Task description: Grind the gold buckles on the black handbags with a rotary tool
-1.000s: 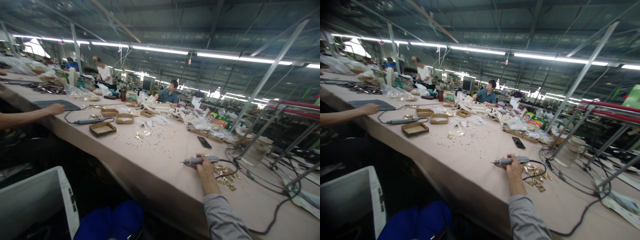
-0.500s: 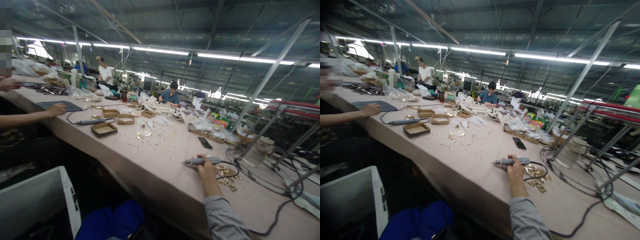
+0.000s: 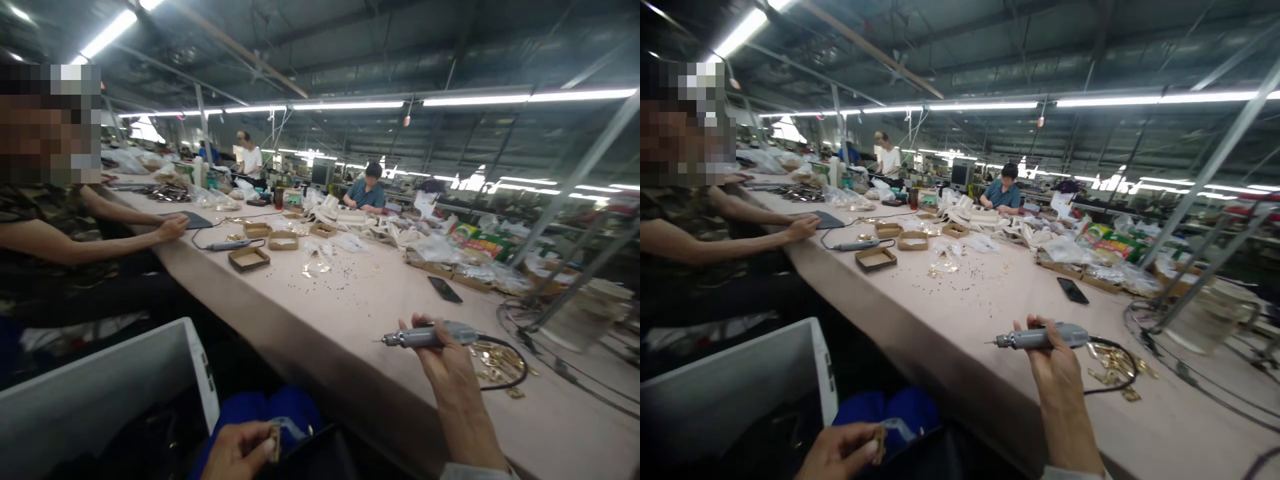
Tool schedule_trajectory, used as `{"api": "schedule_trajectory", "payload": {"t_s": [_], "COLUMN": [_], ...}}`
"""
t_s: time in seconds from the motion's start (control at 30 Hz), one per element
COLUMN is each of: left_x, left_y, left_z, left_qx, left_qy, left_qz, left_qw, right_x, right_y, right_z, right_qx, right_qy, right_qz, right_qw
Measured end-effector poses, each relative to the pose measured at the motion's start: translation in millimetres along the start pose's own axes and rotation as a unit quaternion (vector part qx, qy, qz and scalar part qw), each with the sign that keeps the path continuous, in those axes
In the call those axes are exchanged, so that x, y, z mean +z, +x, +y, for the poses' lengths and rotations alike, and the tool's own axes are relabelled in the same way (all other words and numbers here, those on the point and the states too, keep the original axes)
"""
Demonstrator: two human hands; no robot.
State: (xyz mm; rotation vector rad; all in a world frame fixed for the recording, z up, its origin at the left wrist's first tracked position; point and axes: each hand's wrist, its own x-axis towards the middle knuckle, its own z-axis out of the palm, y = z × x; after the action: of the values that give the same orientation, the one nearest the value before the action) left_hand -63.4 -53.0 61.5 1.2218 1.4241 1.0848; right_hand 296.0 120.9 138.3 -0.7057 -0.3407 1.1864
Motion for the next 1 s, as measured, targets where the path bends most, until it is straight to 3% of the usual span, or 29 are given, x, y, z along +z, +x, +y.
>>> {"api": "schedule_trajectory", "payload": {"t_s": [0.23, 0.33, 0.43, 0.7, 1.0], "left_x": [24.4, 24.7, 25.3, 27.3, 26.0], "left_y": [-9.9, -11.3, -11.6, -9.6, -11.8], "left_z": [-18.9, -26.2, -28.2, -34.8, -31.2], "left_qx": [-0.081, -0.123, -0.125, -0.128, -0.129], "left_qy": [-0.065, -0.120, -0.132, -0.150, -0.158], "left_qz": [0.095, 0.108, 0.098, 0.094, 0.088], "left_qw": [0.990, 0.979, 0.978, 0.976, 0.975], "right_x": [0.4, -1.1, 1.1, 8.9, 7.8], "right_y": [-98.4, -123.4, -136.1, -143.6, -143.5], "right_z": [79.1, 111.9, 132.5, 146.1, 151.0], "right_qx": [0.123, 0.173, 0.177, 0.144, 0.152], "right_qy": [-0.032, -0.036, -0.043, -0.085, -0.077], "right_qz": [-0.009, -0.007, -0.015, -0.046, -0.028], "right_qw": [0.992, 0.984, 0.983, 0.985, 0.985]}}
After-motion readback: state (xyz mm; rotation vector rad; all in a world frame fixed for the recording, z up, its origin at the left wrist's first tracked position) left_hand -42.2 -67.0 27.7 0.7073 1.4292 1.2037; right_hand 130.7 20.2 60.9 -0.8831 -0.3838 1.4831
